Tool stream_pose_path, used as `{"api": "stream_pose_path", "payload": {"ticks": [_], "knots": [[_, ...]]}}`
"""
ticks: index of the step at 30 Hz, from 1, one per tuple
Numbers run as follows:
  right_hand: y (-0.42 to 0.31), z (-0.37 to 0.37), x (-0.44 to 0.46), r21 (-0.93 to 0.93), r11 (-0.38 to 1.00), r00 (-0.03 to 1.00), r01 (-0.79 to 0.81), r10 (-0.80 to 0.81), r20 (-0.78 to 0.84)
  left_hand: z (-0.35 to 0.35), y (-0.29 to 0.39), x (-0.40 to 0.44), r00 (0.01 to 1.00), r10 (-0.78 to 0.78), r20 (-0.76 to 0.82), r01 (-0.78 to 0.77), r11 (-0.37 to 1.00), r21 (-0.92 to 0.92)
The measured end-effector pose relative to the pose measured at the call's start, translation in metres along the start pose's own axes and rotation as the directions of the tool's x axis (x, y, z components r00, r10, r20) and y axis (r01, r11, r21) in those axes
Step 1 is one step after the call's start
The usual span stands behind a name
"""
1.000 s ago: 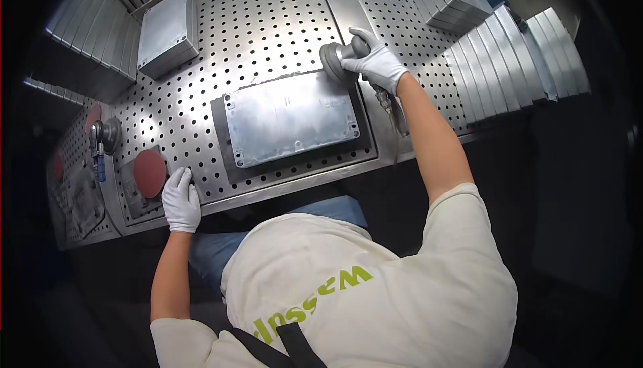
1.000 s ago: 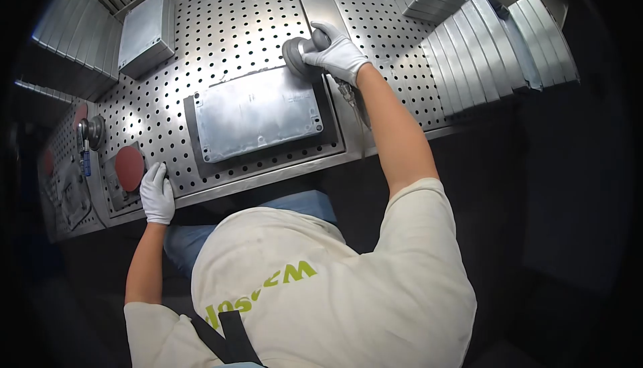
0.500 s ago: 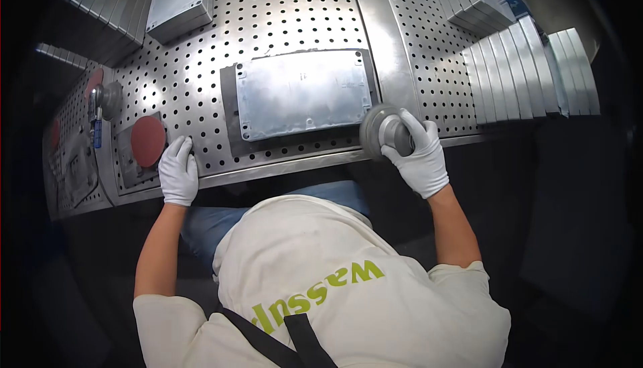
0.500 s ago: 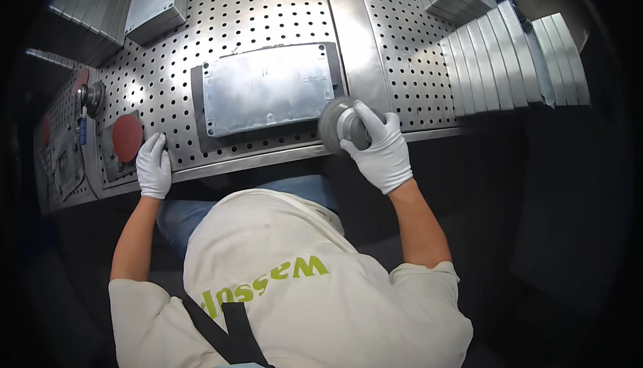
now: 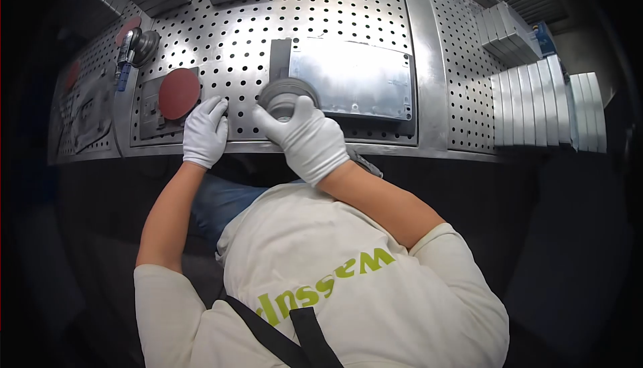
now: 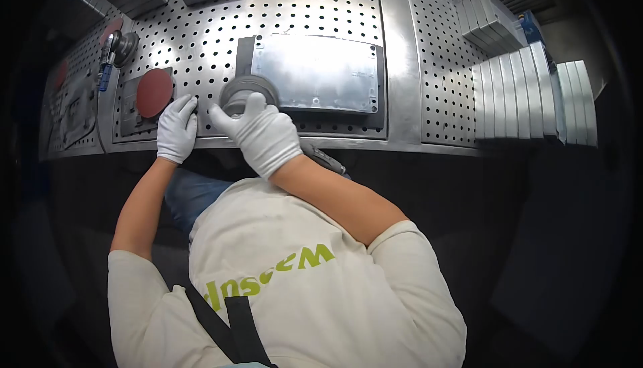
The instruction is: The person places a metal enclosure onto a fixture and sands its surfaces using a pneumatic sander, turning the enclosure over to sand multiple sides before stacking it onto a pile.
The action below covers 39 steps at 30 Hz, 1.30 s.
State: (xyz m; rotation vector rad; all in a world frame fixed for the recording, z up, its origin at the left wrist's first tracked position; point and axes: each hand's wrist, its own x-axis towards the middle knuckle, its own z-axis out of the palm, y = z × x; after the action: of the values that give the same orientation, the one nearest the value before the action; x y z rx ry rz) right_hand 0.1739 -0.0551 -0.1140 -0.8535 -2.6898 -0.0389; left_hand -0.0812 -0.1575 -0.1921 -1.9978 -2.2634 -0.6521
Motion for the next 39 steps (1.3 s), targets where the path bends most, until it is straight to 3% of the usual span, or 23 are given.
{"api": "stream_pose_path", "payload": {"ticks": [2,6,10,12,15,19,22,24,26,31,35,39], "knots": [[-0.018,-0.025,0.02,0.063,0.996,0.965,-0.058,0.04,0.26,-0.001,0.003,0.002,1.0,0.018,-0.017,-0.018,1.0,0.011],[0.003,-0.022,0.007,0.092,0.996,0.993,0.007,-0.018,0.119,0.003,0.0,0.0,1.0,-0.006,0.003,0.006,1.0,0.02],[0.062,-0.051,-0.037,0.077,0.972,0.951,-0.224,0.201,0.233,0.005,-0.001,-0.002,1.0,-0.01,0.004,0.01,1.0,0.025],[0.101,-0.057,-0.064,0.074,0.923,0.911,-0.377,0.355,0.211,0.004,0.0,0.0,0.999,-0.023,0.027,0.023,1.0,0.022],[0.157,-0.06,-0.103,0.102,0.877,0.88,-0.469,0.474,-0.028,0.005,0.0,0.0,0.999,-0.024,0.032,0.024,1.0,0.01],[0.166,-0.058,-0.114,0.127,0.826,0.82,-0.55,0.562,-0.104,0.002,0.001,0.001,0.999,-0.023,0.022,0.023,1.0,0.016],[0.117,-0.063,-0.083,0.095,0.851,0.856,-0.516,0.509,0.086,0.006,-0.002,-0.001,1.0,-0.012,0.011,0.011,1.0,0.025],[0.082,-0.063,-0.051,0.086,0.882,0.861,-0.464,0.426,0.276,0.007,-0.002,-0.001,1.0,-0.016,0.014,0.016,1.0,0.027],[0.048,-0.063,-0.017,0.156,0.92,0.891,-0.36,0.289,0.351,0.006,-0.002,-0.001,1.0,-0.005,0.002,0.005,1.0,0.028],[0.0,-0.042,0.032,0.216,0.972,0.944,-0.094,0.019,0.329,0.002,0.003,0.0,1.0,-0.021,0.022,0.02,0.999,0.028],[0.011,-0.046,0.015,0.206,0.975,0.939,-0.084,0.009,0.343,0.002,0.002,-0.001,0.999,-0.032,0.033,0.031,0.999,0.022],[0.057,-0.052,-0.035,0.125,0.965,0.943,-0.23,0.19,0.272,0.004,0.003,0.001,0.998,-0.047,0.043,0.046,0.999,0.021]]}}
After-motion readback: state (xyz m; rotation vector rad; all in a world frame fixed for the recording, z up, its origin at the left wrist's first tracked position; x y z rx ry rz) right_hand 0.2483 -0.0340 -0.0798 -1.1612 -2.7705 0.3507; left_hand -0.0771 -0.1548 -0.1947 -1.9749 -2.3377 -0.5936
